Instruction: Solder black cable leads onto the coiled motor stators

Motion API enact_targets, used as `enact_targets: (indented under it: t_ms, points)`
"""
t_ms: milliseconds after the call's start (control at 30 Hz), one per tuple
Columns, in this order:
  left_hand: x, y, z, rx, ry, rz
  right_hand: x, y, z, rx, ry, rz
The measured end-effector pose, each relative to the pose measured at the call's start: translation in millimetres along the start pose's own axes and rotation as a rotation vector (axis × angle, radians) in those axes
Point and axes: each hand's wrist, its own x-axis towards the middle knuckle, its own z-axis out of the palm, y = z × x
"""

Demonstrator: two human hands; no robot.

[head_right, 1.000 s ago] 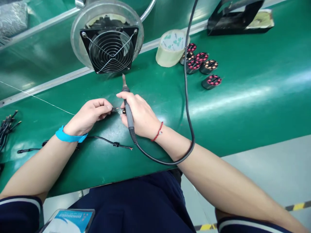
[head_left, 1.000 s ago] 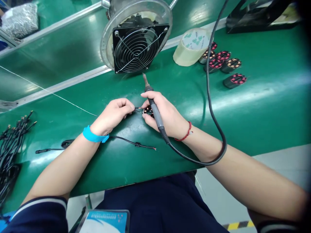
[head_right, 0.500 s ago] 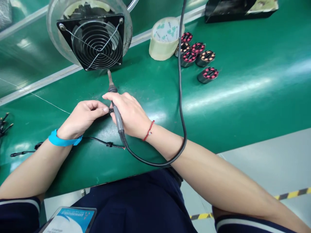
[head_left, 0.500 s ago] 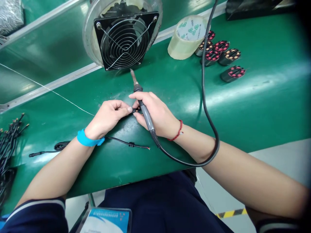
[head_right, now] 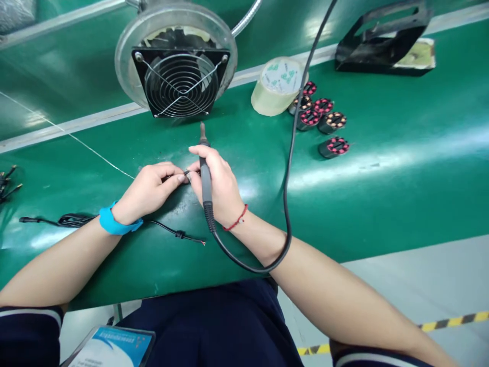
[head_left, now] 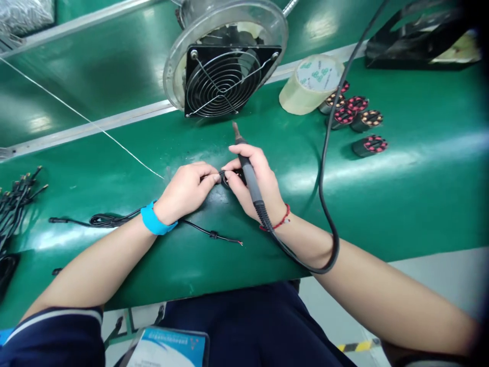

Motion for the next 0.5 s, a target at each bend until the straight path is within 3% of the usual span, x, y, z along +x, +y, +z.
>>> enact_targets:
  t_ms: [200,367,433,500]
  points:
    - [6,-19,-9.3,-0.032,0.342,-0.069,-2,7,-9,-0.019,0.118,-0.054]
    - [0,-21,-9.7,0.097,0.614,0.005,3,3,-13,-0.073,0.084,-0.195]
    - [-5,-16,-7.1,0.008,0.61,0.021,4,1,-16,-0.081,0.052,-0.248]
    - [-10,-10,-2.2,-0.161,0.447,0.001,4,0,-18,-0.067,0.046,-0.259]
